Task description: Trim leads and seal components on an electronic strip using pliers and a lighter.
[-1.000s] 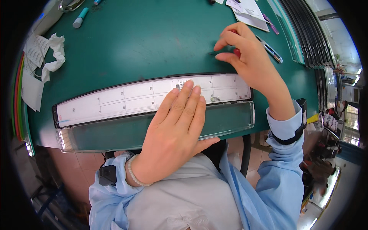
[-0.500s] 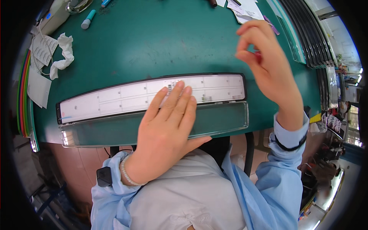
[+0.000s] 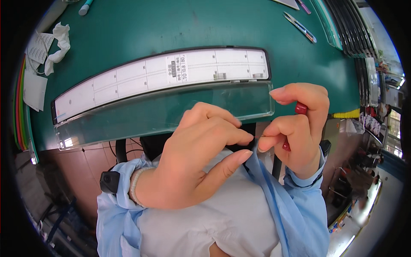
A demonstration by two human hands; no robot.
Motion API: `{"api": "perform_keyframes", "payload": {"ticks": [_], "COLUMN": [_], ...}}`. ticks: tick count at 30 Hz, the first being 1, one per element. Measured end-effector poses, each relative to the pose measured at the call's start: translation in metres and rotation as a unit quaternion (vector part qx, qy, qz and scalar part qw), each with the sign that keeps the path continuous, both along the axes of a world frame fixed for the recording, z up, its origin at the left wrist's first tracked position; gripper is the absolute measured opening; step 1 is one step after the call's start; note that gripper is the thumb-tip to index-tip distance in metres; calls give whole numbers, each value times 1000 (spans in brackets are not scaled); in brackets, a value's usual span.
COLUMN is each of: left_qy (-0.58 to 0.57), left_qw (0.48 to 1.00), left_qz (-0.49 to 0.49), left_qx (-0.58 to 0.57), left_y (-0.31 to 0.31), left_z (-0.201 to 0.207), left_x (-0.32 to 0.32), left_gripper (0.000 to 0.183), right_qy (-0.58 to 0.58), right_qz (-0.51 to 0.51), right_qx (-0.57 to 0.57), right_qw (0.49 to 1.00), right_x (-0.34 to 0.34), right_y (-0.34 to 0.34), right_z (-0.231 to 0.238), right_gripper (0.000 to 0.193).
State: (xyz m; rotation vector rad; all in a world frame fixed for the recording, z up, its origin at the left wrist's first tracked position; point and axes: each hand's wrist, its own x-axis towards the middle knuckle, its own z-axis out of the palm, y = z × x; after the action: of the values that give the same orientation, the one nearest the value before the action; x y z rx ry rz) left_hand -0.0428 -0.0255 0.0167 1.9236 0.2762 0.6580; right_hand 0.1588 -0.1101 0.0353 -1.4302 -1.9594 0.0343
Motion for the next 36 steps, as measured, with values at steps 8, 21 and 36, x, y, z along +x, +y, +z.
{"api": "perform_keyframes", "payload": {"ticks": [8,21,36], "left_qy": [-12,-49,-34], "left_qw": [986,975,974], "left_qz": [35,33,30], "left_qx": [-164,-215,-220], "left_y": [-16,-22,-24], "left_z": [0,-7,-7], "left_x": [-10,-15,-19], "left_gripper": [11,8,10], "right_qy": [0,-9,30], "right_qz": [35,63,23], "right_qx": [25,90,-16], "right_qw": [999,994,999], "right_x": [-11,-20,-33], "right_y": [-7,-8,-24], "right_z": [-6,-10,7], "right_gripper": [30,27,44]}}
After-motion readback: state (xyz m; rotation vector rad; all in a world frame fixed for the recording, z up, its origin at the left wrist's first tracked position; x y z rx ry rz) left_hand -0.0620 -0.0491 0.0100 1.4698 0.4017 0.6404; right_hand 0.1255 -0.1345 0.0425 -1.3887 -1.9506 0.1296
